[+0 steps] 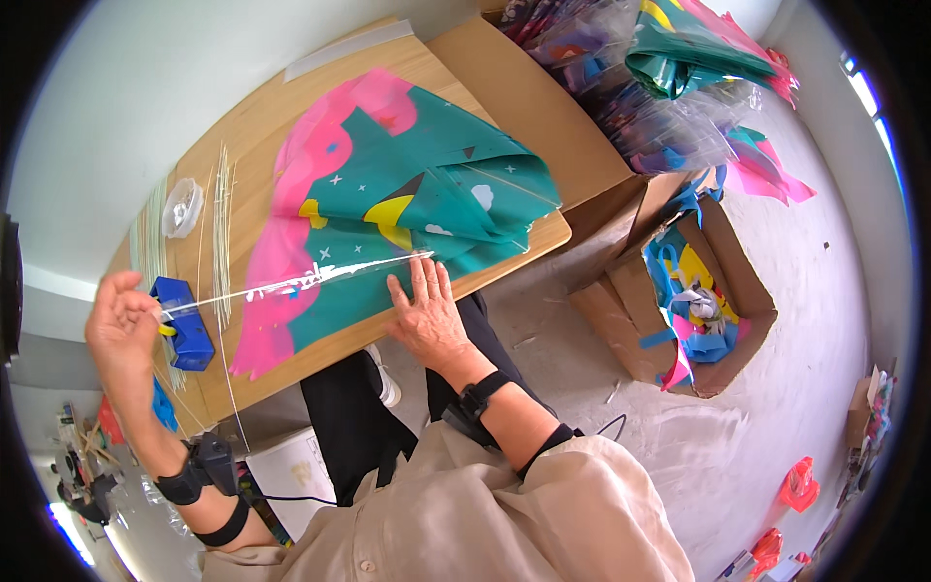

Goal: The recorder is assembling a kite by attaching support rods and strings to the kite fabric.

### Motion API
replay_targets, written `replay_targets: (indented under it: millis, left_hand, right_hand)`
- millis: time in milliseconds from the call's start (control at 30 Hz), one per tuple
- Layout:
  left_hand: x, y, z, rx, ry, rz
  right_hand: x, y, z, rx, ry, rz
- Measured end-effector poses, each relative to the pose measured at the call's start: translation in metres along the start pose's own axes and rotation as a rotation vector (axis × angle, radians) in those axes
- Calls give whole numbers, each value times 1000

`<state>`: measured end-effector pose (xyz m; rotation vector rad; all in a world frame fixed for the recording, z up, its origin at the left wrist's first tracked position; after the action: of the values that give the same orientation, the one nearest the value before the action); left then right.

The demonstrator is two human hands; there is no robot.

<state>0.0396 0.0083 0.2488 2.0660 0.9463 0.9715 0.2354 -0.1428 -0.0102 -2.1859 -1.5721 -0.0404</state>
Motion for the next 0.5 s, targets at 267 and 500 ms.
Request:
replay_targets:
  millis: [267,500]
  left_hand:
    - [39,79,-12,214,4,301]
    - [31,58,-45,180,132,183]
  right_hand:
    - [1,3,-8,66,23,7]
    - [-10,41,-23,750,294,302]
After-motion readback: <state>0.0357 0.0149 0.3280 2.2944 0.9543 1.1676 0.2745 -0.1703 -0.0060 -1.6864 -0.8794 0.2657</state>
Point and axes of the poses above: each hand's wrist, its own x-axis towards the middle knuckle, its own z-axis out of the palm, y = z × x, the point moved 4 cm from there along x, towards the middle knuckle, and after that the axes turned 8 degrees about -x, right-handed, at the moved point
